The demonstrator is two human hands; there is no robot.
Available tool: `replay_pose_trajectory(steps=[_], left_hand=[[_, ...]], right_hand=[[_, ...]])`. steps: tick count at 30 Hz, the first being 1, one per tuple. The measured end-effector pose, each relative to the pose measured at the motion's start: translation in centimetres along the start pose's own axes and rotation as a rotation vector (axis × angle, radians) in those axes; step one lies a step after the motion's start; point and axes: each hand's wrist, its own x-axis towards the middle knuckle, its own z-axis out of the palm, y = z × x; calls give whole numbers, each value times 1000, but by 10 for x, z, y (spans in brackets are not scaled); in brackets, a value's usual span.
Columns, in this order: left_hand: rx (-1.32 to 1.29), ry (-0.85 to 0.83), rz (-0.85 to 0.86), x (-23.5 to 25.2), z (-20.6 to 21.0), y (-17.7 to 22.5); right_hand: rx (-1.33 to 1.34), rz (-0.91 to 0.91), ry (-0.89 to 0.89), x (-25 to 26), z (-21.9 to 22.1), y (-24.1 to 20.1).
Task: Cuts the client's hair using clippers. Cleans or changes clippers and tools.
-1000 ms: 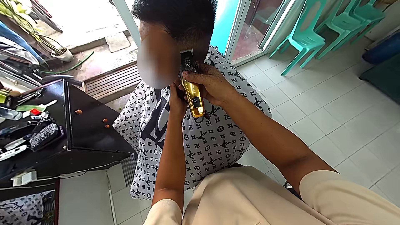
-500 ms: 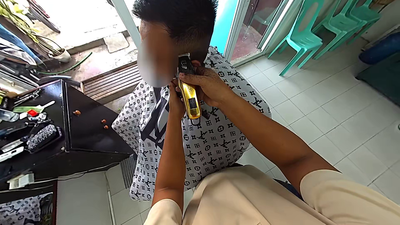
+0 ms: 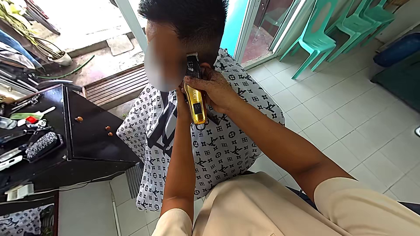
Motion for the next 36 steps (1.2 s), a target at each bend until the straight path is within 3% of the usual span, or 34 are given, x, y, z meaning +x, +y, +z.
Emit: replay_pose_trajectory(steps=[4, 8, 16, 17, 18, 26, 36], left_hand=[[-108, -45, 42, 1, -4, -4], [-236, -96, 121, 3, -5, -5], [-429, -191, 52, 14, -23, -20], [-439, -140, 60, 16, -20, -19], [-438, -58, 34, 14, -10, -11], [-42, 24, 92, -2, 11, 12], [-131, -34, 94, 3, -3, -2]], right_hand=[[33, 72, -2, -1, 3, -2], [43, 28, -1, 0, 6, 1], [70, 26, 23, 3, 11, 4], [75, 26, 26, 3, 11, 4], [73, 13, 25, 2, 10, 4], [41, 44, -27, -4, -3, 2], [120, 67, -29, -1, 0, -3]])
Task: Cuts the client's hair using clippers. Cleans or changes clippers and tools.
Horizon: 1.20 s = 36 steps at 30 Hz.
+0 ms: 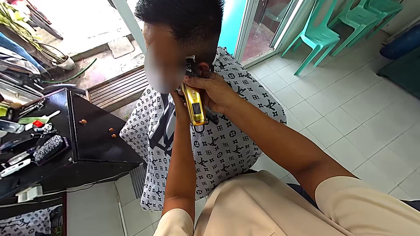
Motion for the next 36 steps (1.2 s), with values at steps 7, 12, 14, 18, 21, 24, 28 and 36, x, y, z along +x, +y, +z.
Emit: replay_pose_trajectory(steps=[7, 12, 14, 18, 21, 24, 28, 36], left_hand=[[-92, -10, -34, -3, 8, 10], [25, -84, -3, 1, -18, -9], [58, -67, -32, -5, -11, -3], [150, -39, -9, 0, -5, 0], [85, -55, 18, 5, -11, -6], [99, -26, -9, 4, -9, -4], [127, 13, -56, 1, -6, 0], [170, -2, -94, 3, -4, -2]], right_hand=[[75, 11, -1, 0, 2, 2], [79, -18, -6, 1, 1, 1], [102, 27, -20, 0, -1, 1], [109, -18, -4, -1, 0, 0], [116, 3, -11, -1, 0, -1], [126, -14, -15, -1, -1, -1], [114, -26, -5, -2, -1, -3], [-26, -36, -53, -5, -23, 4]])
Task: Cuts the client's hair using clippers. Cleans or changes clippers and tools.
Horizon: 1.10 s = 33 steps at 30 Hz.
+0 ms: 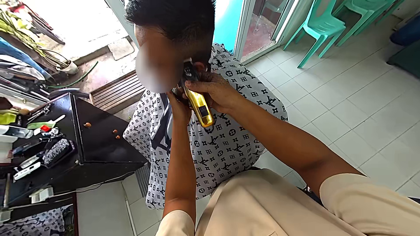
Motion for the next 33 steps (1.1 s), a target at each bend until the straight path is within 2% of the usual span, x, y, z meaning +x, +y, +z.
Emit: replay_pose_trajectory(steps=[6, 11, 16, 24, 27, 29, 33], left_hand=[[31, -21, -34, -1, -1, 1], [25, 59, -82, 0, 1, 2], [2, 15, -30, -3, 5, 5], [43, 55, -43, -3, 4, 3], [131, -67, -27, -4, -2, 3], [258, -195, 57, -1, -2, 8], [646, -305, 216, 3, 25, 32]], right_hand=[[62, 0, 6, 0, -7, 1], [88, -17, 16, 3, -6, -1], [131, -2, 10, 4, -6, 2], [198, -25, -26, 6, -9, 2], [237, -99, -67, 3, -18, 1], [272, -150, -68, -2, -33, -1], [285, -139, 25, -18, -71, -4]])
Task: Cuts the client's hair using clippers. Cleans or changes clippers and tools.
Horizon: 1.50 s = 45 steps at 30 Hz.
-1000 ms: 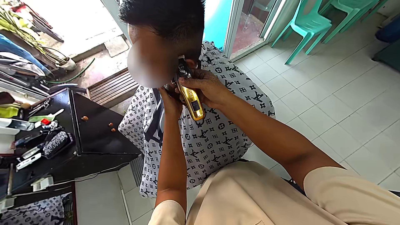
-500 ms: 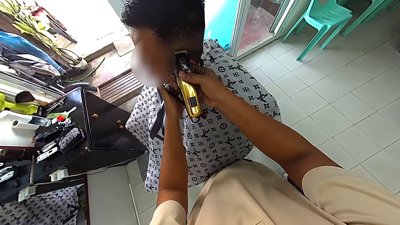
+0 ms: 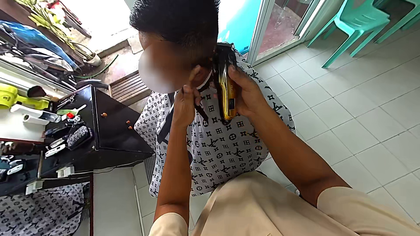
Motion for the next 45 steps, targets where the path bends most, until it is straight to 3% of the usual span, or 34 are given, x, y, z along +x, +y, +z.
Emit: replay_pose_trajectory(steps=[4, 9, 17, 24, 41, 45], left_hand=[[507, -83, -57, 19, 9, 21], [686, -49, -94, 11, 3, 20], [621, 15, -67, -11, -10, -1], [481, 15, -70, -16, -13, -15], [446, -8, -53, -14, -10, -12], [583, -43, -24, 0, 1, 7]], right_hand=[[-118, 35, -6, -2, -15, -7], [-89, 103, -51, 4, -13, -11], [15, 242, -173, 15, -2, 3], [42, 278, -144, 21, 5, 3], [65, 252, -160, 26, 0, 0], [178, 155, -127, 21, -12, 0]])
